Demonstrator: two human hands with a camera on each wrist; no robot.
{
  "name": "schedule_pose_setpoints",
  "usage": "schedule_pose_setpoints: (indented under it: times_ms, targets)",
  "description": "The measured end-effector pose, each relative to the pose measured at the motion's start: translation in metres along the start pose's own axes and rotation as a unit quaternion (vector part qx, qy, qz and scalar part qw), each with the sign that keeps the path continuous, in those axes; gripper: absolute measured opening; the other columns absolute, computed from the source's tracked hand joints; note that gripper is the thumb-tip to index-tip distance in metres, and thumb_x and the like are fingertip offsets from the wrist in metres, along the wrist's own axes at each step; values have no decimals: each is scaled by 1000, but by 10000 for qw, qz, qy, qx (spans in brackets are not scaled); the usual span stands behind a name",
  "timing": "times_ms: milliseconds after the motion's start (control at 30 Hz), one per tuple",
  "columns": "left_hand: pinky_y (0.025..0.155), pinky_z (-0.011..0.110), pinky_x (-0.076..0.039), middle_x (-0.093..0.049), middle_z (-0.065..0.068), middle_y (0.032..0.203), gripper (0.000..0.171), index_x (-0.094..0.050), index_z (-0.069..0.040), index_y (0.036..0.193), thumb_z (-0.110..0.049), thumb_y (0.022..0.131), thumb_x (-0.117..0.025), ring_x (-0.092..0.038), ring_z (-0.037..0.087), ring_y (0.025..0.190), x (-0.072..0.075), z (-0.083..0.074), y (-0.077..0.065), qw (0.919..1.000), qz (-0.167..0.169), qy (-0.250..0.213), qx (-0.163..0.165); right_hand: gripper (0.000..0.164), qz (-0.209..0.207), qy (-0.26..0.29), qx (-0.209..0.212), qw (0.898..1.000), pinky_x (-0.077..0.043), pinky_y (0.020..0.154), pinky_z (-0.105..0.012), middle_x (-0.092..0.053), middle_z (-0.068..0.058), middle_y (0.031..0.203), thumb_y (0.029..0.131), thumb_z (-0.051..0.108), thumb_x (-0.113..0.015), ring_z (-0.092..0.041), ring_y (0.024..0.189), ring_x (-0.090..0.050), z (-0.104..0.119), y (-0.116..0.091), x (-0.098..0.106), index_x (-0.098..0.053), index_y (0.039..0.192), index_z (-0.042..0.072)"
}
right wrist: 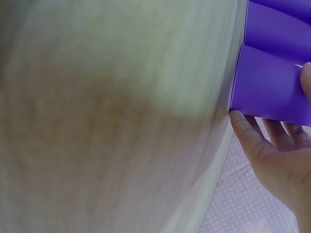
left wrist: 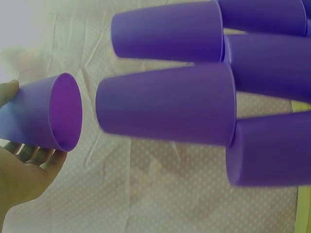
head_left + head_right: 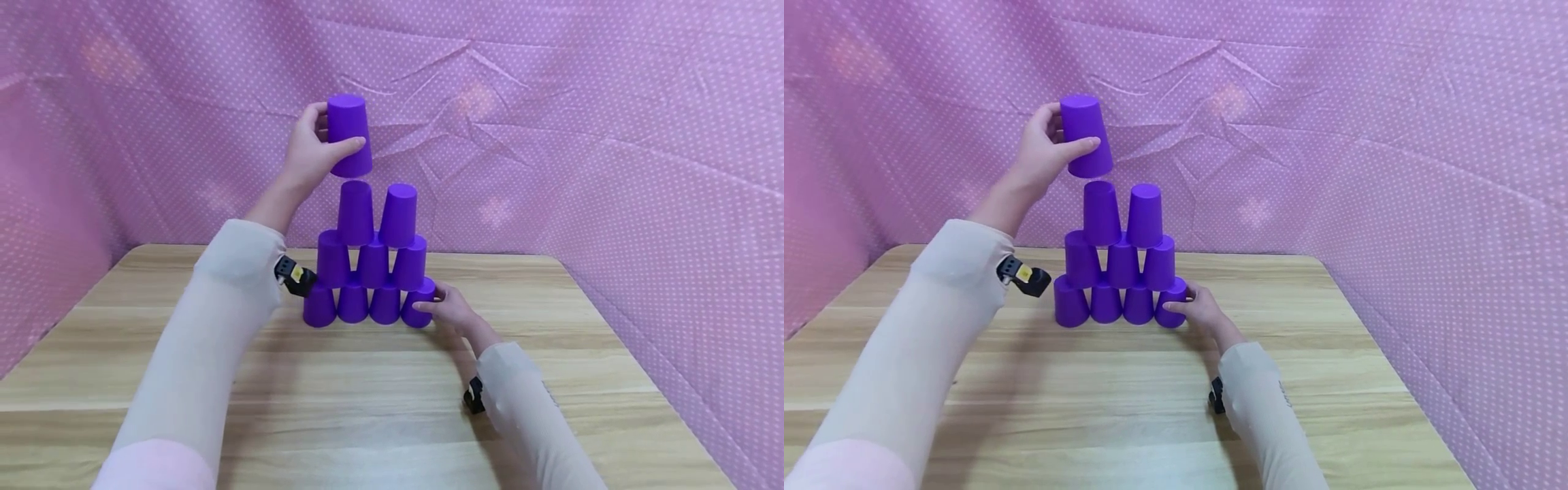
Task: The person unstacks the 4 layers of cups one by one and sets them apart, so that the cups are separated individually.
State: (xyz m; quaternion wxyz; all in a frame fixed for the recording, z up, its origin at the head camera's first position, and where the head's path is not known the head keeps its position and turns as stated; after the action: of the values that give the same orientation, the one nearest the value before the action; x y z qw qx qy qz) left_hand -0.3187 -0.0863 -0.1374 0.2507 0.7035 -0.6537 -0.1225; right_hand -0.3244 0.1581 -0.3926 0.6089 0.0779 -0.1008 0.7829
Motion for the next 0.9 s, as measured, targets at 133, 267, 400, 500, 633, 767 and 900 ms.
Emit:
schedule_pose_setpoints:
  times_ms: [133,267,400,500,633,767,900]
  targets:
    - [82,30,-42,-48,9,106,58,-40,-3,121,-9,71,-69,-47,20,94,14,3,-1,9998,-185,-99,12,54,-31,-35,35,10000,-46,78,-34,-54,-14,109,71,10,-70,-25,97,-52,2,0,0,-48,119,5]
    - [83,30,-41,-48,9,107,58,-39,-3,121,-8,71,-68,-47,19,94,27,8,-4,9993,-361,-73,-58,55,-26,-30,38,10000,-46,79,-36,-53,-16,110,71,9,-69,-26,97,-52,4,-1,-1,-47,121,3]
    - [84,29,-40,-48,9,107,57,-40,-3,121,-7,71,-68,-46,19,94,40,14,-7,9989,-440,-103,-114,55,12,-4,25,10000,-46,79,-36,-53,-17,110,71,9,-70,-27,97,-52,5,-1,-2,-46,121,2]
    - [86,29,-39,-47,9,108,58,-39,-3,122,-7,72,-67,-46,20,97,50,21,-10,9989,-467,-71,-51,55,4,-9,5,10000,-46,79,-36,-53,-17,110,71,10,-70,-27,98,-51,5,0,-3,-46,121,3]
    - [89,30,-37,-45,10,112,59,-36,-3,124,-9,74,-66,-44,22,102,64,31,-15,9985,-500,109,172,55,-37,-42,-63,10000,-45,80,-37,-53,-15,111,71,11,-70,-26,99,-51,4,0,-4,-47,120,5]
    - [92,29,-34,-43,12,116,59,-34,-4,125,-11,75,-65,-42,22,105,77,41,-19,9973,-584,247,360,55,-67,-64,-107,9999,-45,81,-37,-53,-14,112,71,11,-70,-26,100,-50,4,0,-4,-47,120,6]
    - [94,28,-32,-41,14,120,61,-33,-4,126,-12,76,-65,-40,22,108,88,51,-24,9960,-676,305,494,56,-73,-100,-76,9999,-45,80,-37,-53,-14,111,71,11,-70,-26,99,-51,4,1,-5,-47,121,6]
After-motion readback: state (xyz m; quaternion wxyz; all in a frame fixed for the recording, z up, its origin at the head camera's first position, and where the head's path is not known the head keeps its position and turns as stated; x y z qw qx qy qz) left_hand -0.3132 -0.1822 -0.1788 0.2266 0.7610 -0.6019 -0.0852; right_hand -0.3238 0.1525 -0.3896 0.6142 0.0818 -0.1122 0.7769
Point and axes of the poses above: each hand's wrist, its own y-axis towards the middle knuckle, its own x-axis out of the back of the hand, z = x × y, the point moved 3 cm from there along y, towards the middle knuckle
